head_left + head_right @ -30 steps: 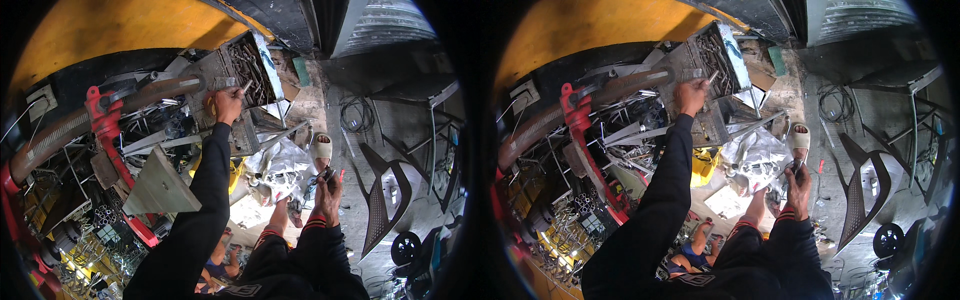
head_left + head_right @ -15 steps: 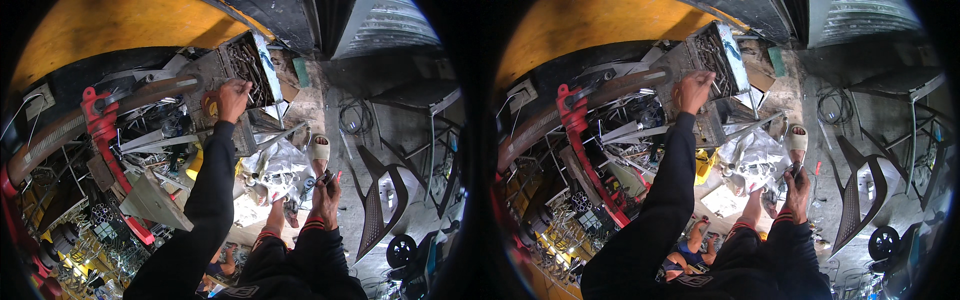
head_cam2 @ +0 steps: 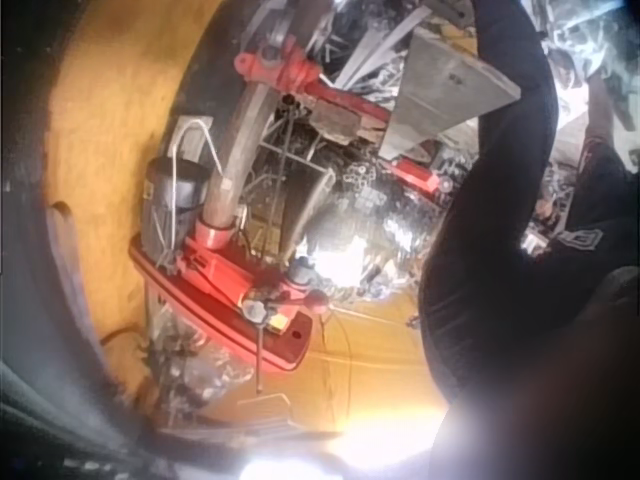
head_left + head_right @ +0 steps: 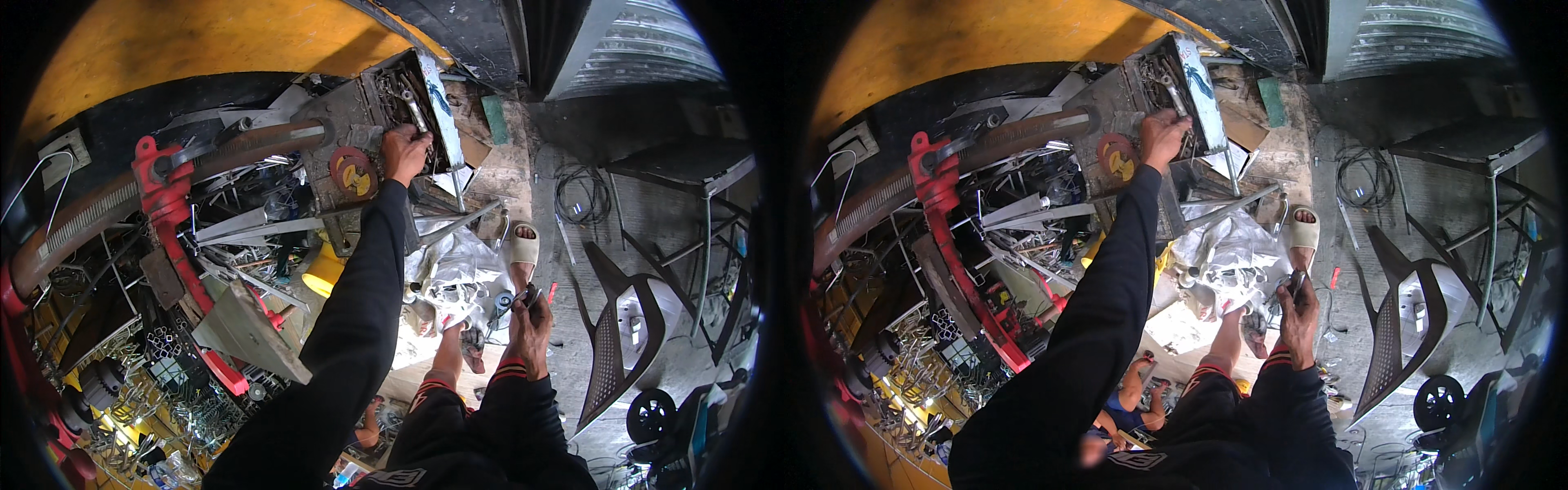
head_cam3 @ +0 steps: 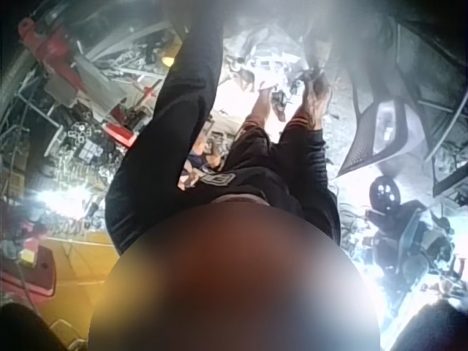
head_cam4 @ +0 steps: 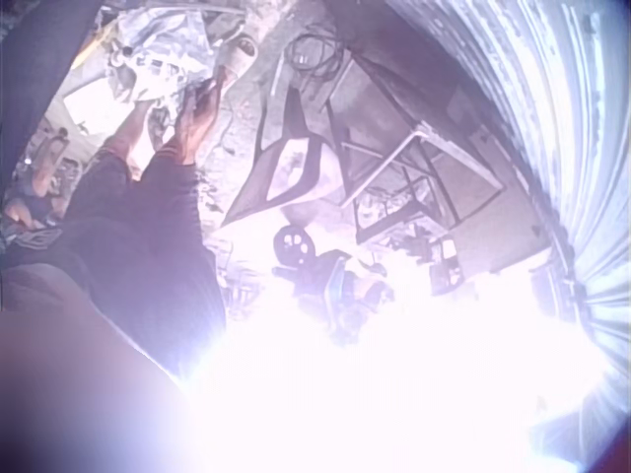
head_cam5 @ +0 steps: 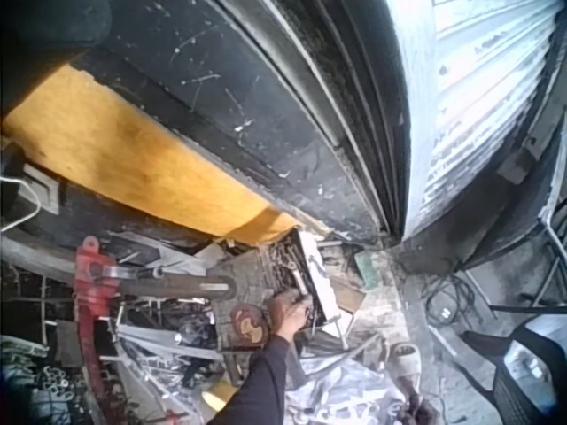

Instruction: The person positions a metal bar under a drill press and operates the machine to drill holes. They repeatedly adjust the bar and the drill press handle, then remove the bar to inspect the drilled holes.

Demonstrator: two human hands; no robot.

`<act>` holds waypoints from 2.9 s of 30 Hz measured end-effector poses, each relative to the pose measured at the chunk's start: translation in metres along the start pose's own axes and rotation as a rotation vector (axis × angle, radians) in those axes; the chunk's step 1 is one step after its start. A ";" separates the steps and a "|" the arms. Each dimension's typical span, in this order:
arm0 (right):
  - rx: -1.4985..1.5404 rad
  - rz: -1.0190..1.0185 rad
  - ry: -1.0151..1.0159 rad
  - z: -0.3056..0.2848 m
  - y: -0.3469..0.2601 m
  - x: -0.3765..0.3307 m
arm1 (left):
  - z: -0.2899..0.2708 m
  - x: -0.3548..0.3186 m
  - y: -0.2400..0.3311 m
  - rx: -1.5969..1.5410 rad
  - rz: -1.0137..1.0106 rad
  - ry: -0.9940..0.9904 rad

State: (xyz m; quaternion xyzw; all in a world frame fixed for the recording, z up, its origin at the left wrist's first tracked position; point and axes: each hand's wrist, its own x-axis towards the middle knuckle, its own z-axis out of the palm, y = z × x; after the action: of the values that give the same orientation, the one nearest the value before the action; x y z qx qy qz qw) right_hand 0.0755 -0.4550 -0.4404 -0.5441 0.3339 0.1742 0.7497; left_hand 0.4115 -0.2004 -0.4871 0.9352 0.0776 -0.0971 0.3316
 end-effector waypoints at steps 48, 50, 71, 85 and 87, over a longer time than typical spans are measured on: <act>-0.176 -0.451 0.027 0.052 -0.084 -0.020 | -0.103 -0.196 0.127 0.008 0.511 -0.137; -0.148 -0.537 0.061 0.062 -0.092 -0.027 | -0.106 -0.218 0.133 -0.062 0.518 -0.211; 0.024 -0.590 -0.049 0.123 -0.054 -0.109 | -0.171 -0.322 0.112 -0.190 0.568 -0.285; -0.363 -0.520 0.211 0.207 -0.115 0.094 | -0.188 -0.322 0.066 -0.484 -0.145 -0.083; -0.435 -0.730 0.366 0.227 -0.125 0.126 | -0.194 -0.335 0.060 -0.608 -0.292 -0.066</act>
State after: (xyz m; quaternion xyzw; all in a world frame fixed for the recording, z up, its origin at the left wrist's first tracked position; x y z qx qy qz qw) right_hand 0.3145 -0.2994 -0.3974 -0.7926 0.2030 -0.1340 0.5592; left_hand 0.1248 -0.1500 -0.2249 0.7688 0.2255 -0.1460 0.5803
